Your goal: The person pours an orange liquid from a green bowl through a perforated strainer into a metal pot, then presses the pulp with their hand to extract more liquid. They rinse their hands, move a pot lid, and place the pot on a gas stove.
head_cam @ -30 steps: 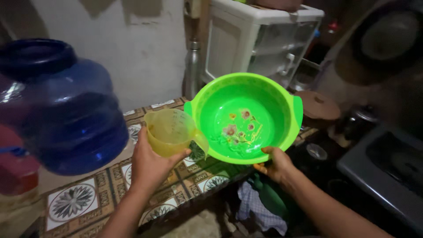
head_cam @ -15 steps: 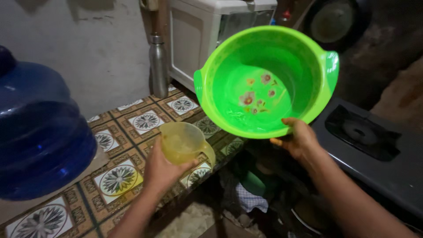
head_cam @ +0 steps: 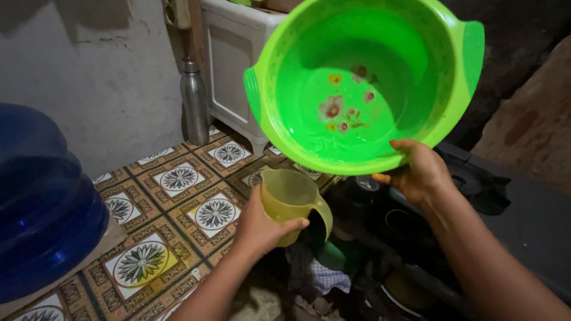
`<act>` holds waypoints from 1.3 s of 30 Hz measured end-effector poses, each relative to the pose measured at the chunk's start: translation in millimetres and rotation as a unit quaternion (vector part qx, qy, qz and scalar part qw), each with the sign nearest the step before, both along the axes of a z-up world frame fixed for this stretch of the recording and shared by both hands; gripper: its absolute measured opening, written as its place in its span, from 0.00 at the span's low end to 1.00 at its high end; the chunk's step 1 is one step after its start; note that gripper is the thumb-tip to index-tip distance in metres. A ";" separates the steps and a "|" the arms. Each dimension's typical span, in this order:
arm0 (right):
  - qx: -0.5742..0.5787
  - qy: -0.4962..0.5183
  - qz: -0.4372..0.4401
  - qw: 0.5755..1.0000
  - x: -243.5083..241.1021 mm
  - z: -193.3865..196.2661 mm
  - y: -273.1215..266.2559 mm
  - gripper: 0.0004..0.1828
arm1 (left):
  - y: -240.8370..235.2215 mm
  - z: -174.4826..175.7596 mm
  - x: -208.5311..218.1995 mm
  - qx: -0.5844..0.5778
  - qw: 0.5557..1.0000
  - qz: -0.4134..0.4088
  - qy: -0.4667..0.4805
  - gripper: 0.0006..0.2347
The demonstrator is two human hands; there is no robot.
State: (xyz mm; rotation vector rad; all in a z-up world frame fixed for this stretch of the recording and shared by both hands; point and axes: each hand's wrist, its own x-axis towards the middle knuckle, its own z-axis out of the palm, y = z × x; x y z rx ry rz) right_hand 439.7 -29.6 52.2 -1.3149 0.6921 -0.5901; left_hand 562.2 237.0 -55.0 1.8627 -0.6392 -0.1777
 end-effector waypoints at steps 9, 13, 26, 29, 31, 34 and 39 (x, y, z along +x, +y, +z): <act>-0.034 -0.026 0.004 0.999 5.5 11.1 21.6 0.20 | -8.6 10.3 1.7 -0.046 0.999 -0.012 0.017 0.45; -0.024 -0.039 0.019 0.999 8.8 10.0 28.1 0.20 | -6.6 13.4 1.7 -0.057 0.998 -0.001 0.020 0.45; -0.040 -0.095 0.070 0.992 23.8 5.8 46.4 0.19 | 10.8 7.9 6.4 -0.077 0.997 0.013 0.001 0.46; -0.054 -0.092 0.059 0.992 27.8 6.1 50.2 0.19 | 11.8 6.6 9.7 -0.090 0.996 0.006 0.010 0.44; -0.052 -0.099 0.063 0.992 31.2 5.4 52.2 0.20 | 12.8 6.5 11.0 -0.113 0.994 -0.001 0.013 0.44; -0.057 -0.113 0.042 0.991 33.4 2.1 55.0 0.20 | 14.3 8.1 12.7 -0.142 0.989 -0.022 0.018 0.41; -0.049 -0.153 0.020 0.987 35.3 0.1 61.9 0.20 | 15.6 11.7 11.1 -0.119 0.993 -0.001 0.020 0.41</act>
